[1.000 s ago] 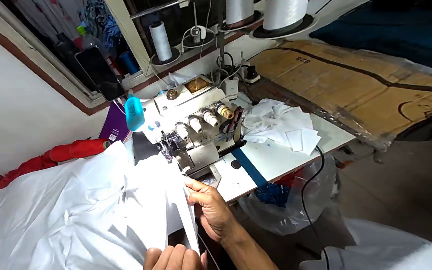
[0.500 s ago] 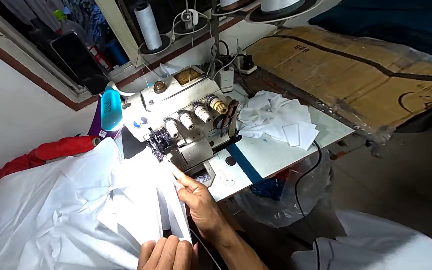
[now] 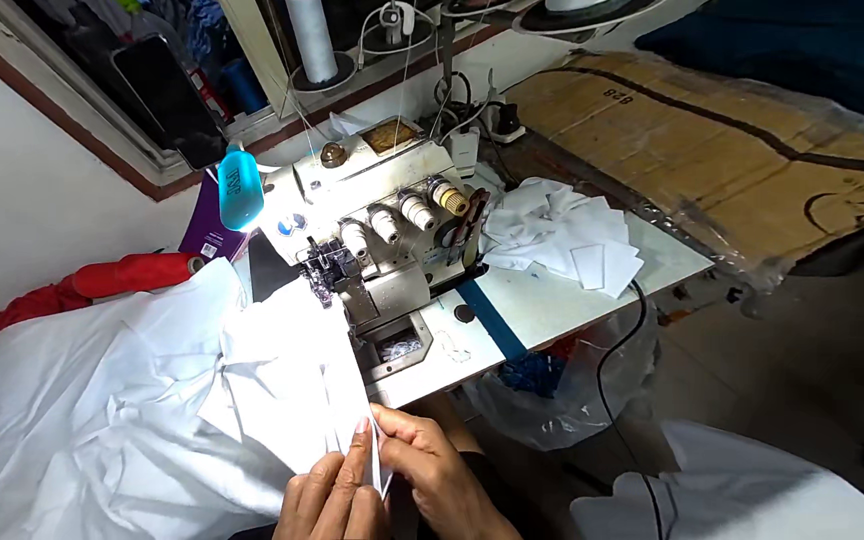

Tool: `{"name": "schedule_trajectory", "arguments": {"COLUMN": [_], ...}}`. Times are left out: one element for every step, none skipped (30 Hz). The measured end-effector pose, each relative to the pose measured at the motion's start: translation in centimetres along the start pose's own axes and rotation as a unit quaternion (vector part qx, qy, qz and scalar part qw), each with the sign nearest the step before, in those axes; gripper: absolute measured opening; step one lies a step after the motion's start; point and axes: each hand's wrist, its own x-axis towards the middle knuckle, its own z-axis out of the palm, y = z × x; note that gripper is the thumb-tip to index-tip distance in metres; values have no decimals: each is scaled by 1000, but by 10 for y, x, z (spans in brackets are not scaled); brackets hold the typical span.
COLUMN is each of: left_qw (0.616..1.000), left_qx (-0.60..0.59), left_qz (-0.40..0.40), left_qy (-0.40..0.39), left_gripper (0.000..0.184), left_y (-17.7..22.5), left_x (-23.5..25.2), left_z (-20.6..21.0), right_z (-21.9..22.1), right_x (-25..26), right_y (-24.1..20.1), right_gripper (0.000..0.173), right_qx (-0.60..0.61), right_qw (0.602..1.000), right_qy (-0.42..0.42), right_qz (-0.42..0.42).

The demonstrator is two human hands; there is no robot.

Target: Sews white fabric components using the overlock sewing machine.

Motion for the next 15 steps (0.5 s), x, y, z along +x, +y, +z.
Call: {"name": "schedule_trajectory", "arguments": {"left_qw": [1000, 1000, 1000, 999, 999, 998, 995, 993, 992, 990, 989, 989, 989, 989, 989], "left_qx": [8, 14, 11, -3, -29, -65, -94, -97, -68, -30, -5, 7, 17, 28, 34], "left_qz": [8, 18, 27, 33, 30, 17, -3, -23, -40, -54, -63, -70, -72, -74, -77], "left_qy": [-1, -2, -5, -9, -14, -8, 18, 60, 103, 128, 134, 129, 125, 123, 120], "left_gripper": [25, 25, 25, 25, 25, 27, 27, 26, 27, 33, 39, 43, 45, 46, 46], "left_y": [0, -1, -2, -4, -8, -13, -20, -29, -40, -51, -61, -67, -69, -70, -69], "left_x": [0, -1, -2, -2, 0, 5, 12, 22, 34, 44, 52, 57, 60, 62, 63], "left_z": [0, 0, 0, -1, -4, -7, -8, -8, -3, 6, 16, 25, 30, 31, 31], "right_z": [-1, 0, 2, 6, 9, 11, 14, 15, 16, 16, 17, 18, 18, 19, 19], "right_x": [0, 0, 2, 4, 7, 9, 10, 8, 7, 5, 3, 2, 1, 1, 2], "right_y": [-1, -1, -1, -1, 0, 2, 4, 5, 4, 4, 3, 2, 0, -1, -3], "right_gripper": [36, 35, 32, 28, 25, 23, 21, 20, 19, 18, 18, 18, 17, 17, 16], "right_qx": [7, 15, 22, 29, 28, 18, 5, -5, -6, -1, 3, 9, 16, 23, 29], "right_qw": [1000, 1000, 999, 998, 997, 994, 990, 988, 986, 985, 984, 983, 983, 982, 982], "right_qy": [3, 12, 27, 47, 73, 106, 136, 155, 166, 172, 177, 180, 181, 183, 183], "right_qz": [-10, -13, -7, 6, 20, 27, 28, 25, 21, 18, 19, 21, 24, 28, 31]}}
